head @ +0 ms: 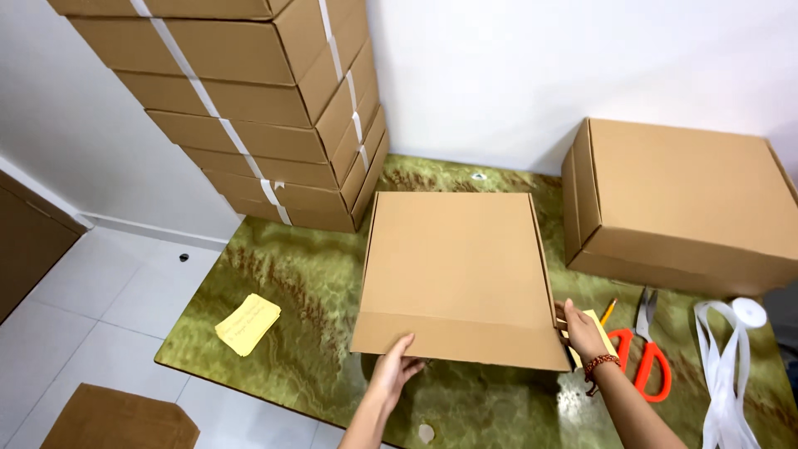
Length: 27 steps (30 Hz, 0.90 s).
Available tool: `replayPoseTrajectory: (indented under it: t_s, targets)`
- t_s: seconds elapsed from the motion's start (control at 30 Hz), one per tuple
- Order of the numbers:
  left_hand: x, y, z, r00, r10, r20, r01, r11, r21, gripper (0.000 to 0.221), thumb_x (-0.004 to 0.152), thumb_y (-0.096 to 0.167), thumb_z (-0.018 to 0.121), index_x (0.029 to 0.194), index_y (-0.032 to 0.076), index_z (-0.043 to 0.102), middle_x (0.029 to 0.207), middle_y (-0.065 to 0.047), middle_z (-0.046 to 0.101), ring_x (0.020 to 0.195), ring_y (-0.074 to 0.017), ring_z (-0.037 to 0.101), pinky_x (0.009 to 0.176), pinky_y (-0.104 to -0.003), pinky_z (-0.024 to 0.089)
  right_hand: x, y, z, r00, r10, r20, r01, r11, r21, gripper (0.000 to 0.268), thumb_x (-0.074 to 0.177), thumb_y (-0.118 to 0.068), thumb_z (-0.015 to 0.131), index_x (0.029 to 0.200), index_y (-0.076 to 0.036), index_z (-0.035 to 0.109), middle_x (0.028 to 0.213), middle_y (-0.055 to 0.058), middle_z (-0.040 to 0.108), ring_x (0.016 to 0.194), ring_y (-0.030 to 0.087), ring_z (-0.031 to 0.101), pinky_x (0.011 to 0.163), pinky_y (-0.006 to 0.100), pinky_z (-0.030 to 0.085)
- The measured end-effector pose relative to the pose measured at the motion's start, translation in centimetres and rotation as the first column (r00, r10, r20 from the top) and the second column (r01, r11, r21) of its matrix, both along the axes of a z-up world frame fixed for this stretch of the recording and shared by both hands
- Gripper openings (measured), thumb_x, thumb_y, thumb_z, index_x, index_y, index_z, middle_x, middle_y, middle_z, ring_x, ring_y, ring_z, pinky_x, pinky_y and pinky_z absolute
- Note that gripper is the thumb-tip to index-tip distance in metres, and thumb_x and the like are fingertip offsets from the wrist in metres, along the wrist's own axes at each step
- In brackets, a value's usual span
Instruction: Packing a blue shirt into a cardboard box, applying sticky notes, and wrapping it with a white ribbon
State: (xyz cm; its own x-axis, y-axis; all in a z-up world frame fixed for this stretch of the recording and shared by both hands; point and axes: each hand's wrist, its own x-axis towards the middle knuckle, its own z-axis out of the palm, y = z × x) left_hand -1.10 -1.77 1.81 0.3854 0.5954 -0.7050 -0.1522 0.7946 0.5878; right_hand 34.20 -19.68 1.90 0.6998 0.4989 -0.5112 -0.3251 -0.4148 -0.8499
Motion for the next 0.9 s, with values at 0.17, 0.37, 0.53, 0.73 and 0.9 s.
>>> replayPoseTrajectory:
  t_s: [0.17,0.37,0.53,0.73,0.9]
  targets:
    - [0.2,1.2,13.1,0.961,-0.275,-0.027,0.275,0.941,0.199,0.058,0.099,0.034,0.060,0.149,0.005,0.056,0.152,-0.012,0.062,0.136,-0.0247,0.060,0.112,-0.039,0.054,2.7,1.0,-3.3,0.945,0.114,0.308,-0.064,0.984,-0.169,0.064,0.109,-0.057,0.043,0.140,-0.009,0.073,0.136,0.016,0.074,0.118,0.030,0.069,0.099,0.044,0.053]
    - [6.2,8.5,16.8,0.990,-0.065,0.127,0.016,0.935,0.354,0.073,0.090,0.034,0.085,0.152,0.007,0.057,0.154,-0.008,0.055,0.139,-0.0328,0.053,0.111,-0.051,0.052,5.8,4.4,-8.6,0.721,0.366,0.588,-0.113,0.900,-0.422,0.055,0.105,-0.049,0.054,0.151,-0.022,0.064,0.124,0.024,0.078,0.120,0.045,0.070,0.104,0.056,0.053]
    - [11.7,13.2,24.7,0.982,-0.020,0.189,-0.079,0.861,0.503,0.082,0.090,0.036,0.085,0.157,0.003,0.050,0.158,-0.014,0.053,0.146,-0.0363,0.049,0.108,-0.053,0.055,3.7,3.6,-6.8,0.631,0.441,0.639,-0.089,0.859,-0.505,0.056,0.103,-0.040,0.059,0.155,-0.021,0.061,0.125,0.024,0.079,0.121,0.046,0.072,0.107,0.057,0.055]
    - [18.0,17.0,29.0,0.969,-0.089,0.232,-0.068,0.804,0.591,0.100,0.094,0.050,0.077,0.163,-0.006,0.031,0.171,-0.024,0.024,0.161,-0.0390,0.021,0.109,-0.054,0.058,0.8,-1.0,-4.4,0.686,0.432,0.586,-0.104,0.855,-0.509,0.057,0.104,-0.037,0.056,0.160,-0.026,0.054,0.120,0.024,0.080,0.119,0.046,0.072,0.107,0.056,0.056]
    - [20.9,19.0,27.2,0.942,-0.324,0.085,0.155,0.646,0.747,0.101,0.096,0.084,0.048,0.169,0.017,0.032,0.180,-0.014,0.011,0.163,-0.0479,-0.001,0.126,-0.075,0.015,-0.2,-2.9,-4.2,0.722,0.408,0.558,-0.106,0.863,-0.494,0.056,0.105,-0.039,0.054,0.160,-0.026,0.054,0.134,0.019,0.076,0.126,0.042,0.069,0.113,0.053,0.054]
